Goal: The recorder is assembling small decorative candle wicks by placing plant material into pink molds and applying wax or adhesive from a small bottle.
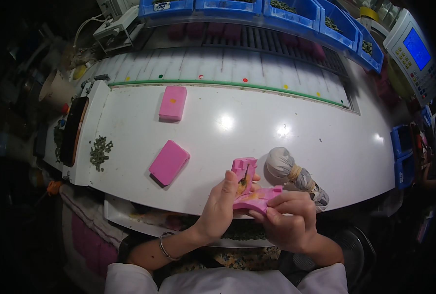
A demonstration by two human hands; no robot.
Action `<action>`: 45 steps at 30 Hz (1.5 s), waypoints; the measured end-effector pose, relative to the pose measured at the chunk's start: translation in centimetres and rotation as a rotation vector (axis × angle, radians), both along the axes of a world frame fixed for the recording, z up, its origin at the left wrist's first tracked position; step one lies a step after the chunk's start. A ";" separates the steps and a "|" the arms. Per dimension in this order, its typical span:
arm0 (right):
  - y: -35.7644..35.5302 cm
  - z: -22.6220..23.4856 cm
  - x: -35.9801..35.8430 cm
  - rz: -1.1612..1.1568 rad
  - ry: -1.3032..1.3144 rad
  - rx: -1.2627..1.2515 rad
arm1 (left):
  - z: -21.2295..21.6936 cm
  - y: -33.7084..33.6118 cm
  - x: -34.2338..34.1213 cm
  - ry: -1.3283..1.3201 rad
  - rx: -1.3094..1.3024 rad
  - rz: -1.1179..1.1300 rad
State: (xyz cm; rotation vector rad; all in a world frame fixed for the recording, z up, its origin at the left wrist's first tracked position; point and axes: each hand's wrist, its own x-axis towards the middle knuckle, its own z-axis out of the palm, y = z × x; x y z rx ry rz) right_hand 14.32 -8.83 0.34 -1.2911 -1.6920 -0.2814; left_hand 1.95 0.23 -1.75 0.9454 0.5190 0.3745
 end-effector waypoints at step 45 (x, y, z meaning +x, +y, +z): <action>1.8 -0.5 0.5 0.103 1.046 -0.511 | 1.5 1.0 -1.4 -0.042 -0.101 -0.294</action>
